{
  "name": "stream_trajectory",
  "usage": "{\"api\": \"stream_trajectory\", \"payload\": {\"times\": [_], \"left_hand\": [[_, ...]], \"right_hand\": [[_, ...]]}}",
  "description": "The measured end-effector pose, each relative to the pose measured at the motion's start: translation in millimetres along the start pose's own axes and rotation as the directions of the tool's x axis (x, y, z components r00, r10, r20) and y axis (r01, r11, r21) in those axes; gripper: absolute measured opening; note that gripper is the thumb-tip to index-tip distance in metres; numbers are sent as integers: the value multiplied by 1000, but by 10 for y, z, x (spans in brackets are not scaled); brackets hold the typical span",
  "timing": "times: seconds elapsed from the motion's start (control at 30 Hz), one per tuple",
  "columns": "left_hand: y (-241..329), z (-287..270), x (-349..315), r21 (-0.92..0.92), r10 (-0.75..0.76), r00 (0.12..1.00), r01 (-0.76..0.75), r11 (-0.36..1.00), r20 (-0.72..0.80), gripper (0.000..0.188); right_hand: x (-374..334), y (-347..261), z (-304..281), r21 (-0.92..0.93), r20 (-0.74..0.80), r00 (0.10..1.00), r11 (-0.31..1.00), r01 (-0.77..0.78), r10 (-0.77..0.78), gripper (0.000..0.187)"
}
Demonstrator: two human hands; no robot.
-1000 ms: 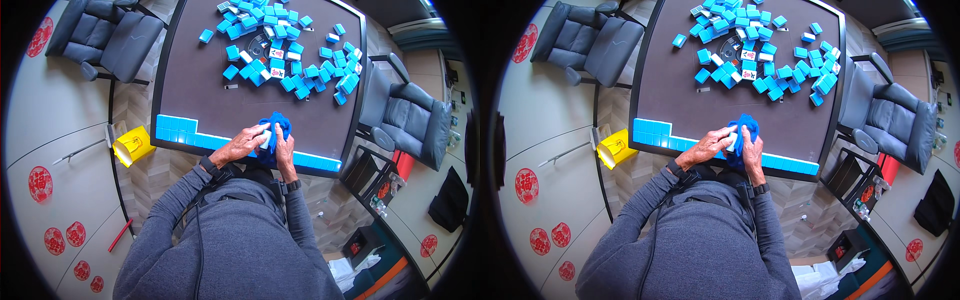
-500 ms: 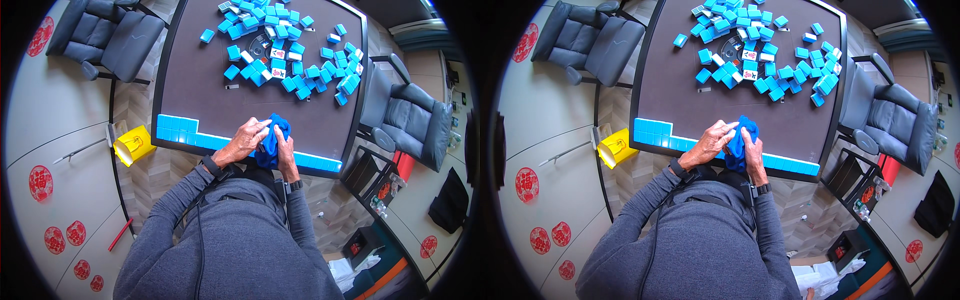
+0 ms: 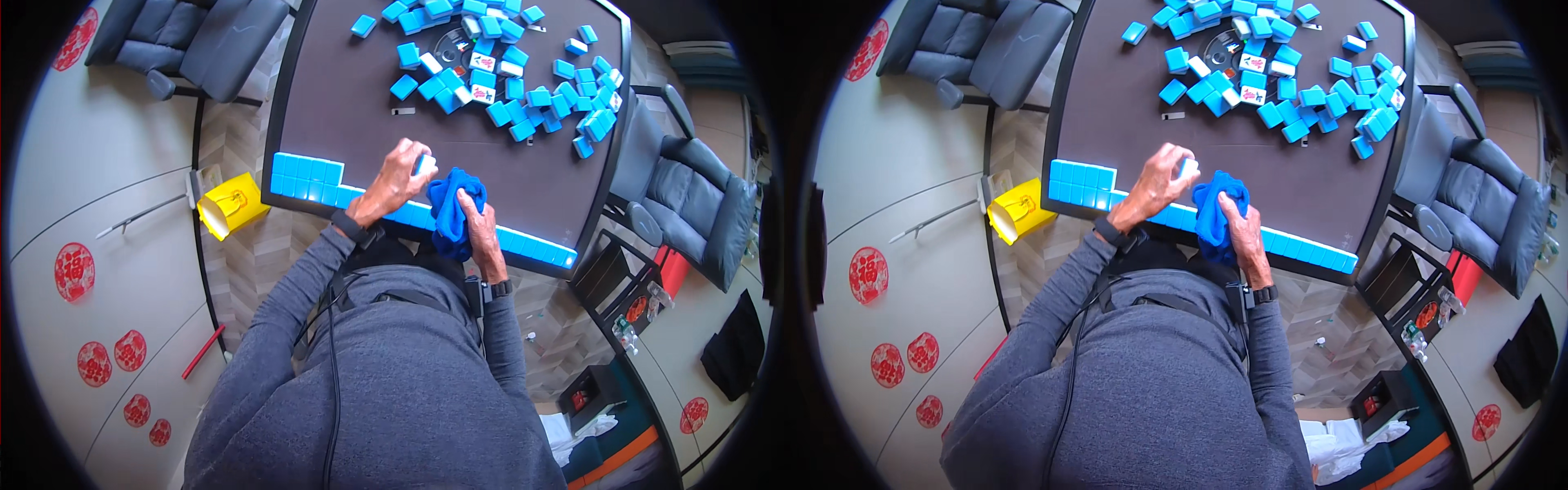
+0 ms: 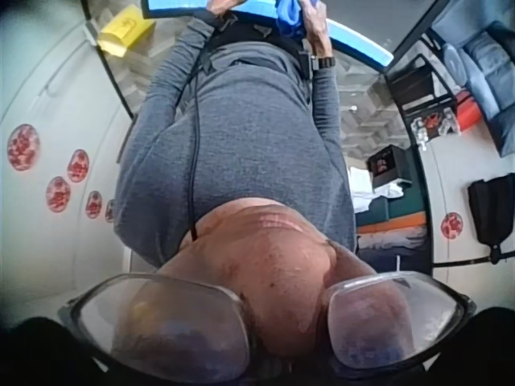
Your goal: Cleaning and wiping individual mahjong tiles using a blue cloth on a table.
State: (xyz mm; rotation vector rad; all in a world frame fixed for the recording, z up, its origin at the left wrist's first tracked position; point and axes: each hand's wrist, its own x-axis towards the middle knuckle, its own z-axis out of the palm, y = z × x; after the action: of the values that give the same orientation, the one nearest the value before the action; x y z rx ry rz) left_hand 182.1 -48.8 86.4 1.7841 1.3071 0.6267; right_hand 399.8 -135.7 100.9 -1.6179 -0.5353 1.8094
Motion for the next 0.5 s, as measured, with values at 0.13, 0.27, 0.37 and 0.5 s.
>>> {"api": "stream_trajectory", "payload": {"times": [0.13, 0.27, 0.37, 0.5], "left_hand": [[-488, -149, 22, 223, 60, 998, -58, 973, -3, 31], [-922, -301, -29, 438, -63, 994, 16, 899, 94, 31], [-1173, -330, -128, 587, -38, 992, -38, 809, 117, 30], [-1265, -387, -149, 678, 11, 989, -109, 727, 148, 28]], "right_hand": [[16, 59, 9, 9, -29, 1000, 1000, -7, 7, 45], [70, 175, -69, -23, -3, 1000, 999, 25, -25, 56], [49, 162, -79, -26, 4, 1000, 999, 25, -25, 54], [45, 209, -125, -33, -4, 1000, 999, 27, -27, 51]]}}
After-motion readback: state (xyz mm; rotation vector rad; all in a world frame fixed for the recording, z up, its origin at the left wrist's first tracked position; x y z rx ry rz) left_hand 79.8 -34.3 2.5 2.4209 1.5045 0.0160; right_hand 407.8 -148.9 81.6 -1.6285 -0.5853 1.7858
